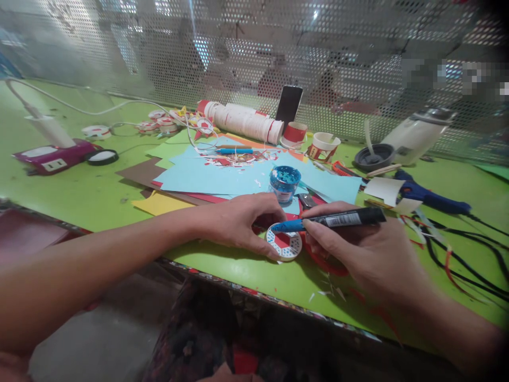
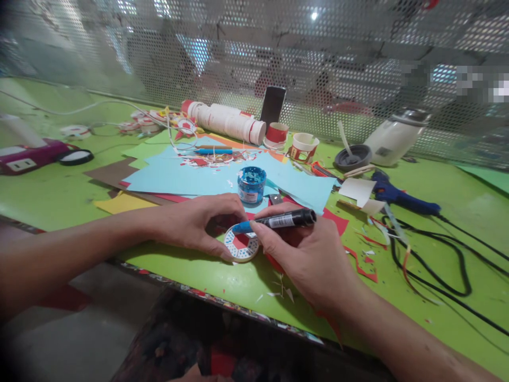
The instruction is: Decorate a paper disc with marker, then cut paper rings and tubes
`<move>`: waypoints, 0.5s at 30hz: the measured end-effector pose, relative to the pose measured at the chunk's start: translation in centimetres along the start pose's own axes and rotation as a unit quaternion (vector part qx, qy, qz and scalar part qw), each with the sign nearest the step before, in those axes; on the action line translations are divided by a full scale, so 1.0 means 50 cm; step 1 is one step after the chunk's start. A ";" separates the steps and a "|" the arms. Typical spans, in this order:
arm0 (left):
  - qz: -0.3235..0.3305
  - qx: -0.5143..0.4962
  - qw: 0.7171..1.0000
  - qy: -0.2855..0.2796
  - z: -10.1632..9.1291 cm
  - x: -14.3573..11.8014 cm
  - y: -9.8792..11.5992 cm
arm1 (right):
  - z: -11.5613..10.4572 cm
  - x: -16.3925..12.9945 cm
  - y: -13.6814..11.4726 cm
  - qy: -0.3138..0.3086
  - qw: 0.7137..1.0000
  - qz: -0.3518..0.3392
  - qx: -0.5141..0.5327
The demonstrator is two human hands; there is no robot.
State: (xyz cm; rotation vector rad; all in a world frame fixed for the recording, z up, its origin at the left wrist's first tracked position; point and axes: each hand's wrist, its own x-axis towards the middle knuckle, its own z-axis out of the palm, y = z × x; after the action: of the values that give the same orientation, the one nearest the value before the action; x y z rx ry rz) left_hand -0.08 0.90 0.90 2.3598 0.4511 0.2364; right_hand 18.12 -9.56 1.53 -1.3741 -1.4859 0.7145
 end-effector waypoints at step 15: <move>0.011 0.003 1.000 0.004 0.002 0.000 -0.006 | 0.000 -0.015 -0.001 0.064 0.998 0.005 -0.022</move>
State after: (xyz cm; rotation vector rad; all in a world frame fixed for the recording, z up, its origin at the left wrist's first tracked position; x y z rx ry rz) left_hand -0.13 1.06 0.63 2.3712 0.4314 0.2558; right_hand 18.02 -10.27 1.38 -1.4355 -1.4014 0.5920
